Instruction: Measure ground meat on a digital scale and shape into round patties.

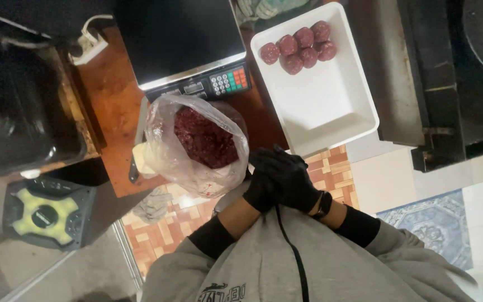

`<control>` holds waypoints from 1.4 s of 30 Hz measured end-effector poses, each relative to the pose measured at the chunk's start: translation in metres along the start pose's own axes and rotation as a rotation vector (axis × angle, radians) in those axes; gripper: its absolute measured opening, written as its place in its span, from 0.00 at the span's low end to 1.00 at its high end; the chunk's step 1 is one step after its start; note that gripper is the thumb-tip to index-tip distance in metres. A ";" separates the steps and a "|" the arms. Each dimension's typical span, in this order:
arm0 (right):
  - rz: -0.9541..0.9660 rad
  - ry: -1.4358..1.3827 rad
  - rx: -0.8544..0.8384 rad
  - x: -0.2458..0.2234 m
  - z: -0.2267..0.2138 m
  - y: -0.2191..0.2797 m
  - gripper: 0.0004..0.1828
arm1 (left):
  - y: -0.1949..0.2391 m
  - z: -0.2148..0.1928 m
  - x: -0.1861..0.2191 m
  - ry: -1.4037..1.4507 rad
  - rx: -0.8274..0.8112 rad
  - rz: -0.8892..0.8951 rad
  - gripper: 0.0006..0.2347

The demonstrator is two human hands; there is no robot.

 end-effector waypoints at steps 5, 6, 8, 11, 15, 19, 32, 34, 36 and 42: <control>-0.141 -0.024 -0.102 0.027 -0.057 -0.016 0.25 | -0.001 0.017 -0.001 -0.551 0.006 -0.038 0.17; -0.159 -0.040 -0.123 0.029 -0.070 -0.021 0.25 | -0.024 -0.001 -0.019 -0.914 0.093 0.026 0.17; -0.085 -0.343 0.125 0.033 -0.092 -0.035 0.29 | -0.070 -0.026 -0.068 -1.635 0.299 0.190 0.16; -0.038 -0.443 0.251 0.049 -0.096 -0.043 0.29 | -0.103 -0.056 -0.102 -2.671 0.692 0.521 0.16; -0.271 -0.293 0.102 0.066 -0.067 -0.039 0.23 | -0.108 -0.064 -0.079 -2.458 0.659 0.589 0.18; -0.208 -0.345 0.259 0.077 -0.060 -0.039 0.11 | -0.122 -0.088 -0.105 -2.591 0.559 0.375 0.18; -0.243 -0.193 0.104 0.077 -0.040 -0.036 0.23 | -0.100 -0.021 -0.050 -2.435 0.470 0.327 0.25; -0.226 -0.087 0.060 0.058 -0.058 -0.046 0.28 | -0.076 0.014 -0.016 -2.269 0.454 0.403 0.19; -0.198 0.020 0.018 0.048 -0.069 -0.052 0.32 | -0.066 0.027 -0.005 -2.098 0.452 0.473 0.13; -0.176 -0.105 -0.082 0.079 -0.057 -0.046 0.36 | -0.093 -0.010 -0.048 -2.343 0.695 0.733 0.16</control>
Point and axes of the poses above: each hand's wrist, its own y-axis away from the middle knuckle, its own z-axis out of the palm, x = y × z, the point moved 1 cm from there along -y, towards the middle knuckle, and after that the axes turned 7 degrees about -z, right-handed, at the moved point
